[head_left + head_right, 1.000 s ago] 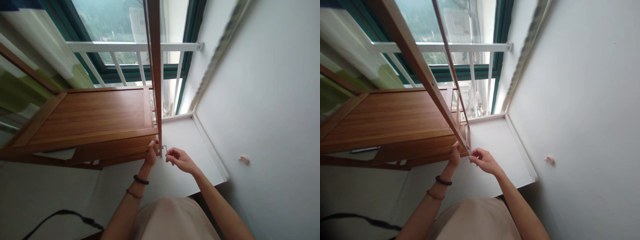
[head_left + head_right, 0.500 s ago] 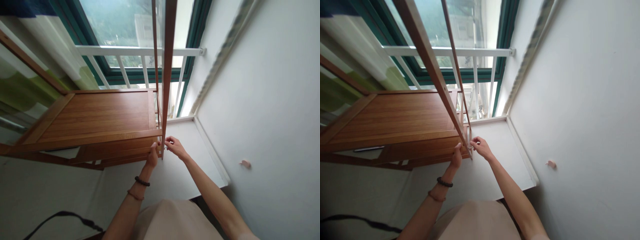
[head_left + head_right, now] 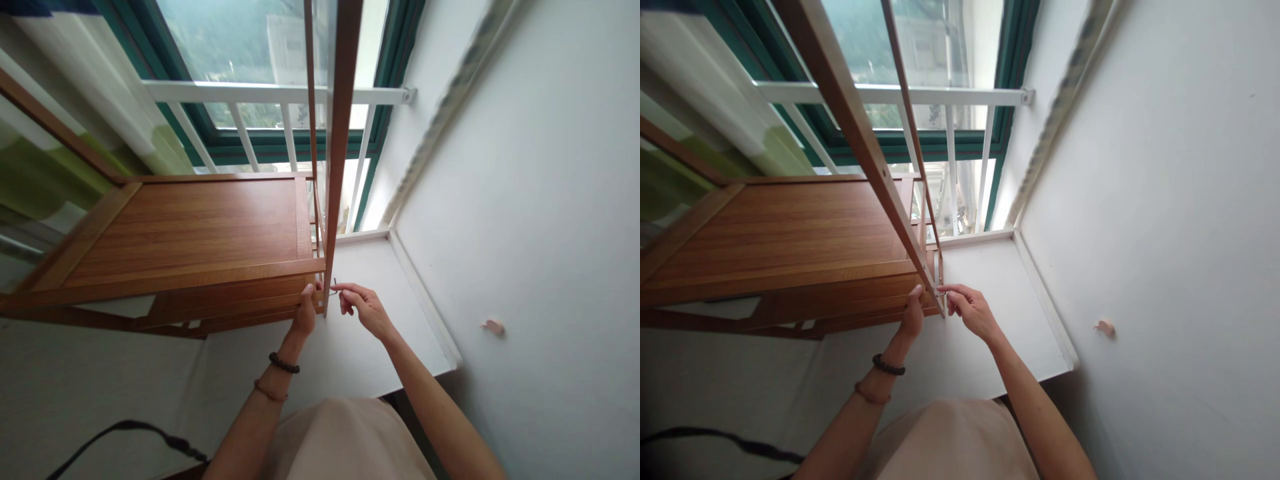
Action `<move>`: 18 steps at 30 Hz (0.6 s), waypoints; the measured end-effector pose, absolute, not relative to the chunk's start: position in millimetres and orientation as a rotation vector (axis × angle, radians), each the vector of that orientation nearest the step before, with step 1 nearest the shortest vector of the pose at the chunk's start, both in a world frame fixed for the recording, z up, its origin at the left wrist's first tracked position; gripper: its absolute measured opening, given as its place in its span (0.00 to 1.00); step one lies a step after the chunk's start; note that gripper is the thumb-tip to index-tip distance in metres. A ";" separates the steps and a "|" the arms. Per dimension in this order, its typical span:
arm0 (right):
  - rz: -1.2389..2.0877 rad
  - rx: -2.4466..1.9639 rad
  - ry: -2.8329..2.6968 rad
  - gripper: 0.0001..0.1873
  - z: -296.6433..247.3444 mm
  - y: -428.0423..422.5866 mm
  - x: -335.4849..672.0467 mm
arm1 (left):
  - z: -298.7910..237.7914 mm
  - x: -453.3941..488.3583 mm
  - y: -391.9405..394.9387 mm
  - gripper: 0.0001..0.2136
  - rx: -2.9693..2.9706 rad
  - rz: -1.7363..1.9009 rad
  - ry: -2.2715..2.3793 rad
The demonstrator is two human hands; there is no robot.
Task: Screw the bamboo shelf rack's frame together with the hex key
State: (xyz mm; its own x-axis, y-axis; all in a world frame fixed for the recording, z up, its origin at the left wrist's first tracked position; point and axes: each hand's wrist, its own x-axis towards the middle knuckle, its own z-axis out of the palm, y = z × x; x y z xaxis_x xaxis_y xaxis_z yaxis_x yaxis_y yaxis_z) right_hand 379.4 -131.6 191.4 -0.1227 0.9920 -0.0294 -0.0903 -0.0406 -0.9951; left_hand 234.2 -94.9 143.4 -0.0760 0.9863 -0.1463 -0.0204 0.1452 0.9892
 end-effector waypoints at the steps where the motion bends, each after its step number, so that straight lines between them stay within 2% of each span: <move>1: 1.362 -1.102 -1.192 0.16 188.4 -124.4 377.9 | 143.6 234.1 -94.6 0.15 1.057 1.163 1.319; 5: 1.418 -1.162 -1.146 0.18 168.1 -104.9 375.8 | 145.5 233.6 -94.1 0.14 1.068 1.171 1.320; 10: 1.674 -1.298 -1.288 0.23 153.1 -123.4 391.1 | 145.1 233.3 -95.7 0.14 1.056 1.189 1.329; 13: 1.730 -1.344 -1.361 0.22 161.3 -142.8 403.2 | 143.8 234.0 -96.2 0.14 1.046 1.204 1.334; 18: 1.714 -1.151 -1.347 0.22 187.1 -141.4 401.3 | 145.2 235.3 -95.7 0.14 1.050 1.202 1.332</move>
